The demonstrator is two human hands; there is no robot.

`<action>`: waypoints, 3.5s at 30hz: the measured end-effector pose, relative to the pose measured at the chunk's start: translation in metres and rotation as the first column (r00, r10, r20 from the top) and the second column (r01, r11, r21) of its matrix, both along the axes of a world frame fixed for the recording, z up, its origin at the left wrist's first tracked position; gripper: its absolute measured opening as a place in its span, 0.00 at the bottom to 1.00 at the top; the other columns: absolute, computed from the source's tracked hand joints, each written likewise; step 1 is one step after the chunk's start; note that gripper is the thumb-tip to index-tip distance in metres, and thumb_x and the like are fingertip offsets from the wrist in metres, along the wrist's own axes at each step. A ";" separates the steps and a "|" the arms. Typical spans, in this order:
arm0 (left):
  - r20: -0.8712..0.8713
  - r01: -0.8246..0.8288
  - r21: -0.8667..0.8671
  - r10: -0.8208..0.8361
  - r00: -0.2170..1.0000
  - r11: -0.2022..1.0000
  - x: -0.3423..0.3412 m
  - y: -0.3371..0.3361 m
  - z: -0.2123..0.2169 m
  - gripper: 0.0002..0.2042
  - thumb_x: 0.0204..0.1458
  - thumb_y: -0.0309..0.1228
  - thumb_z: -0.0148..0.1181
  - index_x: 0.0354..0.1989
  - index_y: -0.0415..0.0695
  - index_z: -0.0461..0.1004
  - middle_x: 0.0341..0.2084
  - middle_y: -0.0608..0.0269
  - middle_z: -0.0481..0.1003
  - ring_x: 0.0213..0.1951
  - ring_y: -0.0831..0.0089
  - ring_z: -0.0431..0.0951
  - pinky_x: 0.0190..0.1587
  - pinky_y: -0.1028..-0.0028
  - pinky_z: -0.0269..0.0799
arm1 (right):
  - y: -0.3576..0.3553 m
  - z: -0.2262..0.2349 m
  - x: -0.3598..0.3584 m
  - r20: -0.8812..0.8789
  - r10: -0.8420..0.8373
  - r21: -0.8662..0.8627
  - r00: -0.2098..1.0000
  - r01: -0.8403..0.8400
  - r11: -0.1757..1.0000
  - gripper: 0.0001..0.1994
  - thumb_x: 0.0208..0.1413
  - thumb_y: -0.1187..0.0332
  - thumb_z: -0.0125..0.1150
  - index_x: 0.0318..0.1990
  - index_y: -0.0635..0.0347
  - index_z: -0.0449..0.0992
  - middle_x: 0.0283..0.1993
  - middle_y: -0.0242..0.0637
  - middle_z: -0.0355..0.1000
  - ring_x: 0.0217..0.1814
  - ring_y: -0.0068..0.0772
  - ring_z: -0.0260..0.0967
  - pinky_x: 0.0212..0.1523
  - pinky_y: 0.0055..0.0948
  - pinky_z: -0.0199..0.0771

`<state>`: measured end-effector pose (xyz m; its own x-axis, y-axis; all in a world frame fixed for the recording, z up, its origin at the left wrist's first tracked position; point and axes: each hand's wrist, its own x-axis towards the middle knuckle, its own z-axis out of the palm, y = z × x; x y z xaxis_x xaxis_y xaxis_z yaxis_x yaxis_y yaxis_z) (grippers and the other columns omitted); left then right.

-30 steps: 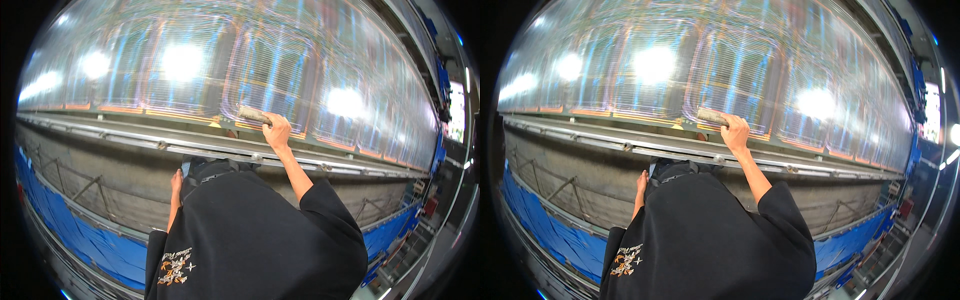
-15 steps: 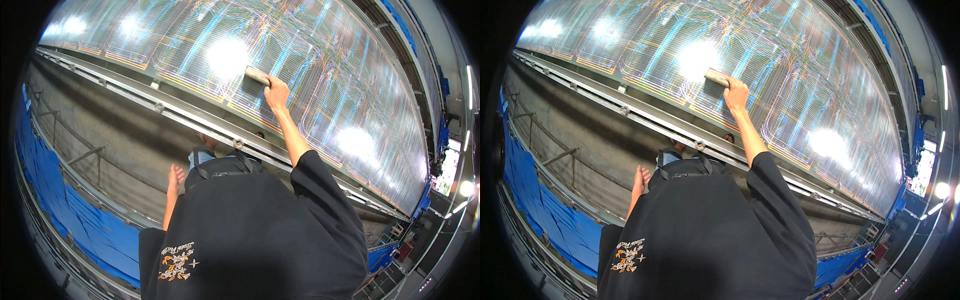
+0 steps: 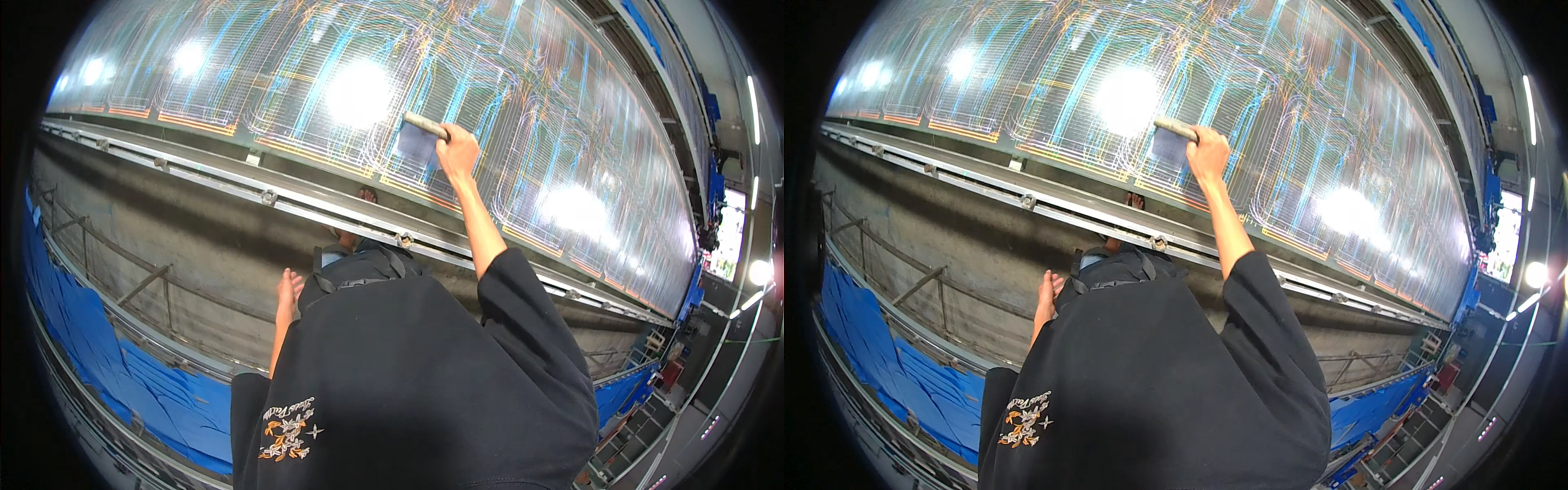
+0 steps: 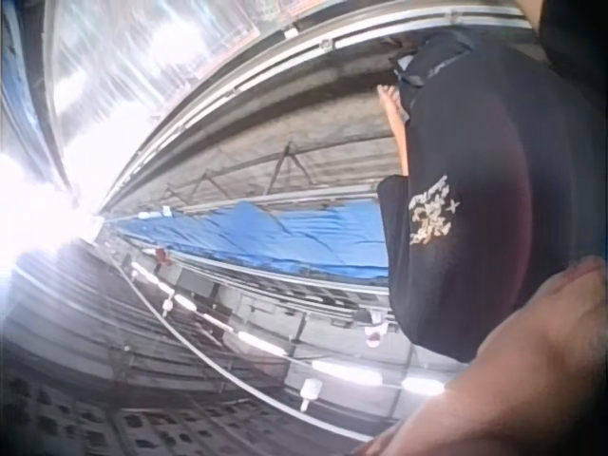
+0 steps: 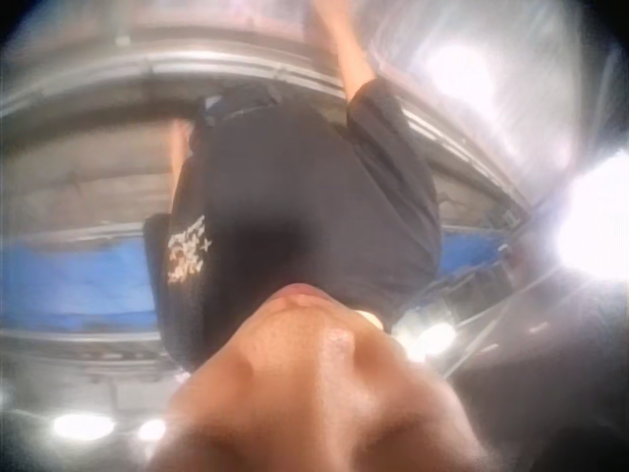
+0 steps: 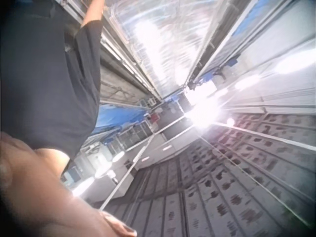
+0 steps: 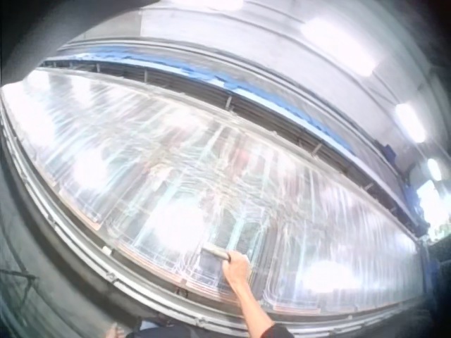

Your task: The person uses a brush to clean the surface of large solar panels mounted on a rack. They repeatedly brush across the panel surface in horizontal strokes, moving along the panel to cover different areas.

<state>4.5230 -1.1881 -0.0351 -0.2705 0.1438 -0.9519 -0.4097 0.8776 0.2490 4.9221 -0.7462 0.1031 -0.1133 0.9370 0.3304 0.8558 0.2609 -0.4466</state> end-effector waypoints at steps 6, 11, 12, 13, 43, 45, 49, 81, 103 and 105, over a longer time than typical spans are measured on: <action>-0.065 0.133 0.074 -0.128 0.990 0.988 0.001 0.001 -0.017 0.35 0.70 0.55 0.54 0.71 0.35 0.70 0.65 0.55 0.77 0.59 0.67 0.81 0.55 0.64 0.78 | -0.066 -0.018 -0.013 -0.050 0.085 -0.074 0.995 -0.089 0.993 0.17 0.41 0.74 0.63 0.42 0.56 0.85 0.42 0.46 0.83 0.45 0.53 0.80 0.49 0.46 0.77; -0.067 0.311 -0.063 -0.315 0.947 0.948 -0.006 -0.008 -0.033 0.35 0.69 0.58 0.50 0.64 0.33 0.77 0.59 0.53 0.81 0.56 0.63 0.82 0.56 0.62 0.77 | -0.115 -0.002 0.011 -0.117 0.103 -0.174 0.988 -0.122 0.977 0.15 0.44 0.74 0.62 0.41 0.55 0.86 0.38 0.42 0.82 0.43 0.50 0.80 0.48 0.45 0.75; -0.085 0.332 -0.105 -0.341 0.936 0.937 -0.012 -0.032 -0.030 0.35 0.69 0.58 0.50 0.63 0.33 0.78 0.58 0.53 0.82 0.56 0.63 0.82 0.57 0.62 0.77 | -0.098 0.007 0.003 -0.100 0.106 -0.224 0.989 -0.126 0.966 0.15 0.45 0.74 0.62 0.42 0.55 0.86 0.39 0.42 0.83 0.44 0.50 0.81 0.49 0.46 0.76; -0.063 0.421 -0.120 -0.430 0.901 0.899 -0.011 -0.007 -0.032 0.35 0.69 0.58 0.50 0.62 0.33 0.78 0.57 0.53 0.82 0.55 0.62 0.82 0.57 0.62 0.76 | -0.083 0.009 0.035 -0.033 -0.011 -0.291 0.999 0.001 0.957 0.14 0.46 0.74 0.62 0.42 0.56 0.86 0.40 0.43 0.84 0.45 0.50 0.81 0.49 0.46 0.76; -0.238 -0.124 0.153 0.158 0.958 0.980 -0.278 0.001 -0.072 0.30 0.65 0.60 0.58 0.53 0.42 0.84 0.38 0.62 0.85 0.39 0.71 0.82 0.46 0.67 0.78 | 0.000 0.016 -0.360 -0.189 0.203 -0.266 0.961 -0.249 0.931 0.18 0.48 0.70 0.63 0.48 0.55 0.86 0.41 0.46 0.84 0.45 0.53 0.83 0.49 0.47 0.81; -0.072 -0.235 0.117 0.244 0.967 0.965 -0.317 0.014 -0.056 0.35 0.66 0.63 0.53 0.64 0.43 0.77 0.48 0.58 0.85 0.46 0.67 0.83 0.52 0.63 0.78 | 0.031 0.008 -0.377 -0.070 0.168 -0.216 0.983 -0.179 0.960 0.18 0.48 0.70 0.64 0.48 0.55 0.87 0.39 0.47 0.84 0.42 0.53 0.83 0.48 0.48 0.81; -0.045 -0.235 0.092 0.240 0.970 0.968 -0.386 -0.002 -0.011 0.39 0.67 0.64 0.50 0.72 0.43 0.69 0.59 0.55 0.80 0.53 0.61 0.83 0.59 0.59 0.75 | 0.077 0.006 -0.384 0.013 -0.041 -0.143 0.999 0.042 0.989 0.18 0.48 0.70 0.65 0.49 0.55 0.87 0.38 0.49 0.85 0.41 0.54 0.83 0.47 0.48 0.82; -0.053 0.115 0.012 -0.114 0.992 0.993 -0.440 0.079 -0.025 0.39 0.66 0.63 0.53 0.72 0.41 0.69 0.63 0.49 0.78 0.61 0.55 0.79 0.63 0.59 0.73 | -0.027 0.018 -0.350 0.039 -0.042 -0.341 0.998 0.053 0.939 0.15 0.46 0.77 0.64 0.43 0.55 0.85 0.34 0.44 0.82 0.40 0.52 0.81 0.46 0.49 0.79; -0.377 0.301 0.094 -0.246 0.893 0.949 -0.543 0.136 -0.054 0.31 0.65 0.56 0.62 0.49 0.33 0.85 0.40 0.54 0.86 0.45 0.68 0.83 0.51 0.66 0.76 | 0.010 0.016 -0.506 -0.077 -0.030 -0.210 0.997 0.013 0.978 0.17 0.45 0.74 0.66 0.46 0.53 0.85 0.37 0.43 0.82 0.40 0.51 0.80 0.45 0.46 0.78; -0.344 0.166 0.131 -0.113 0.932 0.977 -0.575 0.127 -0.061 0.29 0.64 0.54 0.64 0.52 0.34 0.84 0.42 0.54 0.86 0.45 0.69 0.83 0.51 0.70 0.76 | 0.035 0.015 -0.582 -0.140 0.052 -0.207 0.989 -0.081 0.975 0.16 0.45 0.74 0.65 0.45 0.53 0.84 0.38 0.43 0.83 0.42 0.53 0.81 0.45 0.47 0.79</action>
<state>3.9477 -1.0612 -0.0960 -0.5343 0.3418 -0.7731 -0.1558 0.8591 0.4876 4.3399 -0.7111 0.1179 -0.1463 0.9791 0.1414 0.7687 0.2025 -0.6067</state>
